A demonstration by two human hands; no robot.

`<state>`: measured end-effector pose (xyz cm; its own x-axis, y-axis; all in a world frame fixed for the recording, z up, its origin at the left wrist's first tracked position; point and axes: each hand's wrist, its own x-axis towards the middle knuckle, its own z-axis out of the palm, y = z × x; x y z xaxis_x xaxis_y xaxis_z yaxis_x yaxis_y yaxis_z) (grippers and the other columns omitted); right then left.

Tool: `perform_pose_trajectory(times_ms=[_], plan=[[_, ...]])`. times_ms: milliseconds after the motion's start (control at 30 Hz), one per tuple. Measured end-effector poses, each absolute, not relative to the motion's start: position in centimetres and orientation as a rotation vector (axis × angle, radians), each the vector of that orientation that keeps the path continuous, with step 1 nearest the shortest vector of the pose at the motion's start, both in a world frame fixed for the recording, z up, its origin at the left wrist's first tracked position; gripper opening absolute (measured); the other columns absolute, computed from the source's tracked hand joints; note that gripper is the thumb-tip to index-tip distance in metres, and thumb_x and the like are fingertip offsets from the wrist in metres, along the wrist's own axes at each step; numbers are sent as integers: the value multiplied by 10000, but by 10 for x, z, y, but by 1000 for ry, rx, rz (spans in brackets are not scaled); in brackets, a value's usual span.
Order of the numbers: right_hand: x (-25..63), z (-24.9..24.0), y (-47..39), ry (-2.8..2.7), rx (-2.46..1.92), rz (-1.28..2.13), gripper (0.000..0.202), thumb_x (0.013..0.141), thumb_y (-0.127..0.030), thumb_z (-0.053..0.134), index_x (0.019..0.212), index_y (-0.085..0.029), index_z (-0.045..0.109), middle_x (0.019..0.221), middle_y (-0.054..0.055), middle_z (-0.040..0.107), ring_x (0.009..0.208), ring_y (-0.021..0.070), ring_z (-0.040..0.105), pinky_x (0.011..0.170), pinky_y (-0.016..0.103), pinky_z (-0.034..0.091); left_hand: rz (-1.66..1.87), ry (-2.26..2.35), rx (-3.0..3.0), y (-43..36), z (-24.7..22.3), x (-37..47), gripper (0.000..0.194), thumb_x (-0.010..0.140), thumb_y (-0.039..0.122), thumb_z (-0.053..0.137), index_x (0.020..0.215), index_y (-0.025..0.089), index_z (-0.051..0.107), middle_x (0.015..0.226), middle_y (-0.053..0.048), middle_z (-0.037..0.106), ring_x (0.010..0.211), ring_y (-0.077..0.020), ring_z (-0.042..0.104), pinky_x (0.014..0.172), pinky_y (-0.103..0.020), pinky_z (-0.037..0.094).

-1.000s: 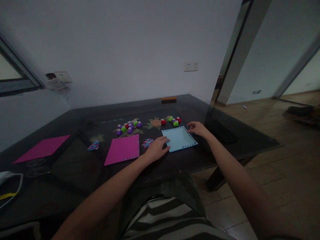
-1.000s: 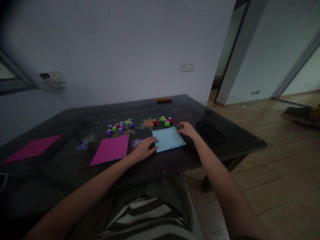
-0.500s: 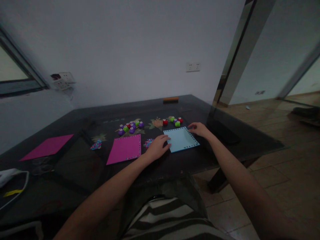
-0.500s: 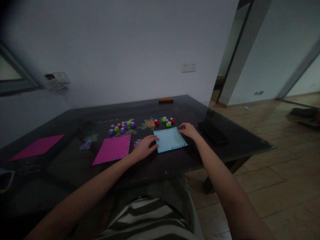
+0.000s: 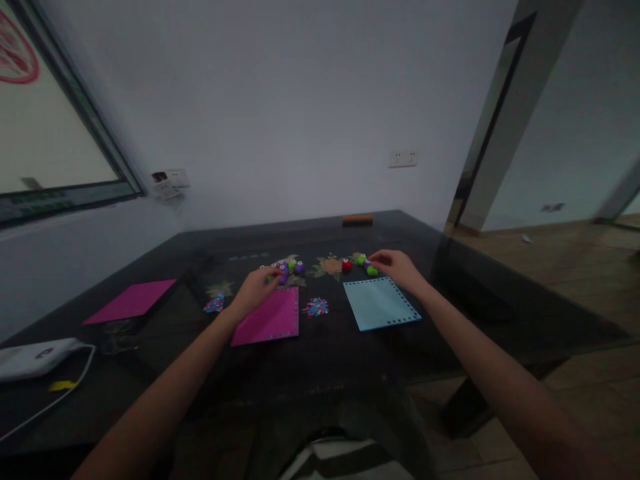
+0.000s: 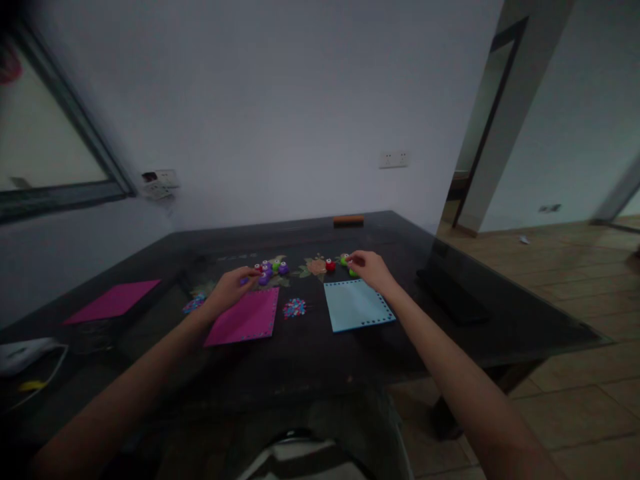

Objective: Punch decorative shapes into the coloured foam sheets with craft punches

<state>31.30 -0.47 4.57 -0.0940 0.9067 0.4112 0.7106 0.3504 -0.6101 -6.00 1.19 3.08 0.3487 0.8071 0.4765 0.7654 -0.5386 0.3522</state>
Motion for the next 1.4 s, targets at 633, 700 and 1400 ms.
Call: perform_pose_trajectory(times_ms=[633, 700, 1400], plan=[[114, -2, 18, -2548, -1282, 73, 575, 748, -498, 657, 1173, -119, 573, 1243, 205, 514, 1184, 325, 448, 939, 427, 409, 530, 1476, 2536, 21, -7, -127, 527, 695, 481, 676, 1131, 191, 623, 1182, -120, 617, 1131, -270, 535, 1002, -396, 371], [114, -3, 19, -2569, -1271, 116, 558, 760, -505, 640, 1162, -123, 580, 1241, 199, 510, 1169, 326, 452, 924, 434, 418, 505, 1480, 2545, 22, -9, -129, 528, 696, 471, 681, 1140, 192, 621, 1178, -122, 615, 1123, -267, 536, 1000, -393, 368], [114, -8, 24, -2487, -1216, 194, 480, 713, -473, 700, 1056, -145, 627, 1211, 165, 513, 1138, 285, 479, 925, 412, 415, 496, 1497, 2555, 23, -7, -128, 488, 683, 487, 672, 1075, 198, 646, 1130, -110, 600, 1101, -268, 532, 987, -385, 374]])
